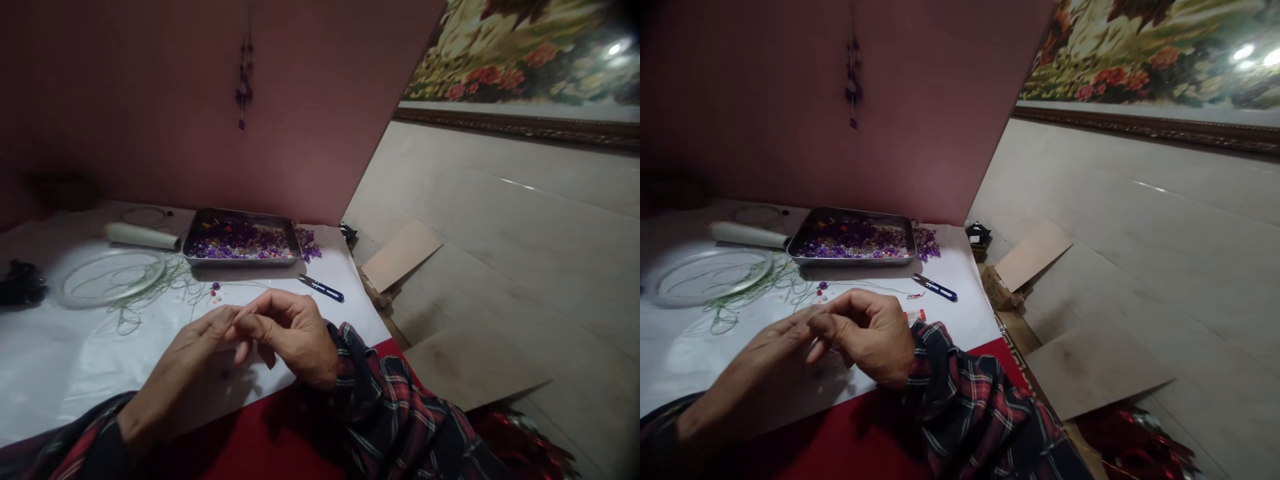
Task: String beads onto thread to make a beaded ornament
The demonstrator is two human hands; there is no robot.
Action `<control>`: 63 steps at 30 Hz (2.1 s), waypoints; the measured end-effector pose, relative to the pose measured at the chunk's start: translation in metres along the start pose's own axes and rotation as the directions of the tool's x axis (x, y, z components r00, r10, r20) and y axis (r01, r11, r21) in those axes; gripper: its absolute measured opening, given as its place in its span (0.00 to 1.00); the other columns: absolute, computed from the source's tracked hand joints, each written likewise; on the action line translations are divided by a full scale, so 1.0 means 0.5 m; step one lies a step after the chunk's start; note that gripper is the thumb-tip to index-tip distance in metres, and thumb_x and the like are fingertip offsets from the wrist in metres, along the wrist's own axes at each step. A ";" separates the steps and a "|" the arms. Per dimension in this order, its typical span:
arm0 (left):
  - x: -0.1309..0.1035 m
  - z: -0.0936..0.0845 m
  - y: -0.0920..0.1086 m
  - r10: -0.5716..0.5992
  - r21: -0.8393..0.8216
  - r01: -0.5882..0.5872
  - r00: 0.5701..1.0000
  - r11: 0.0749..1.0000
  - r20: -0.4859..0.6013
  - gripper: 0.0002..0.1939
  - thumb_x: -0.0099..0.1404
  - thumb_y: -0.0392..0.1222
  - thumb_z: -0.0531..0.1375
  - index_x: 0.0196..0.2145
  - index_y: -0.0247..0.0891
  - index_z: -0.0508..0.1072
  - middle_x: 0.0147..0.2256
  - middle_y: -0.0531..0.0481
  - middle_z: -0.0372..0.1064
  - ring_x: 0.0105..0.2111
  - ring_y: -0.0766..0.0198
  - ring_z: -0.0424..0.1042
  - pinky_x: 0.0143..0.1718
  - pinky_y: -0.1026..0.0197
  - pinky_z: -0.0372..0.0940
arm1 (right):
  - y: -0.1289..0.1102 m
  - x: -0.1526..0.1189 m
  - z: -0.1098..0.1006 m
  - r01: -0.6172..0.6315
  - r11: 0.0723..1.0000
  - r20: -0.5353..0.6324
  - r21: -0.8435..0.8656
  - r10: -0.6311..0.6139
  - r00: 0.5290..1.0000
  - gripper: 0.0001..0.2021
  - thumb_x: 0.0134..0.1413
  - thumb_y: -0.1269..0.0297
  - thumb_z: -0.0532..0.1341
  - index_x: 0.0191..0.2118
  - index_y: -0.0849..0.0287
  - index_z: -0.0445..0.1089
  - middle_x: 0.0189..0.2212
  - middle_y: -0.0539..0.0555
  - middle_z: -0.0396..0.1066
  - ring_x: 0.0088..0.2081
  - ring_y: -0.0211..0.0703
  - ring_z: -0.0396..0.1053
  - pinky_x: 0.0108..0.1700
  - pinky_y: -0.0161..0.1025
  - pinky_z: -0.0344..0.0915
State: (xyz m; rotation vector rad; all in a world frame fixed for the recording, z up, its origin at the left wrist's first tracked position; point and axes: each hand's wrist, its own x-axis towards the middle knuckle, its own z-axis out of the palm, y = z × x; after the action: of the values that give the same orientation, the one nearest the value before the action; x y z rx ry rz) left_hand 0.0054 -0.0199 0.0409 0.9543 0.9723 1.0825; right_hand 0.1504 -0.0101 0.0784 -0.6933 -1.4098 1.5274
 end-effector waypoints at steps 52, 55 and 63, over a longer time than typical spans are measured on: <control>0.002 -0.007 -0.018 -0.117 -0.167 0.117 0.993 0.979 0.010 0.06 0.56 0.30 0.60 0.29 0.35 0.78 0.27 0.47 0.75 0.28 0.67 0.72 0.31 0.69 0.68 | 0.096 0.011 -0.103 0.308 0.644 0.203 -0.701 -0.233 0.951 0.10 0.61 0.66 0.55 0.42 0.60 0.72 0.32 0.51 0.72 0.29 0.35 0.66 0.31 0.33 0.62; 0.004 -0.014 -0.023 -0.127 -0.156 0.126 0.992 0.980 0.007 0.08 0.56 0.28 0.59 0.31 0.36 0.77 0.28 0.47 0.76 0.29 0.66 0.73 0.34 0.67 0.69 | 0.105 0.010 -0.103 0.231 0.679 0.129 -0.697 -0.198 0.972 0.06 0.56 0.66 0.59 0.32 0.61 0.71 0.21 0.45 0.64 0.23 0.32 0.59 0.26 0.31 0.56; 0.011 -0.019 -0.032 -0.120 -0.167 0.118 0.993 0.979 0.001 0.08 0.55 0.27 0.62 0.31 0.36 0.77 0.27 0.46 0.76 0.27 0.66 0.73 0.30 0.66 0.69 | 0.108 0.009 -0.104 0.233 0.716 0.085 -0.658 -0.237 0.968 0.07 0.53 0.65 0.60 0.26 0.60 0.68 0.19 0.45 0.62 0.21 0.32 0.55 0.24 0.31 0.54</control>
State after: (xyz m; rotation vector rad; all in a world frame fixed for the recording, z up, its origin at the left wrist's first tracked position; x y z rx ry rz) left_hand 0.0016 -0.0165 0.0224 0.7462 0.9193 1.0500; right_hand 0.1808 0.0215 0.0173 -0.8894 -1.9805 0.7885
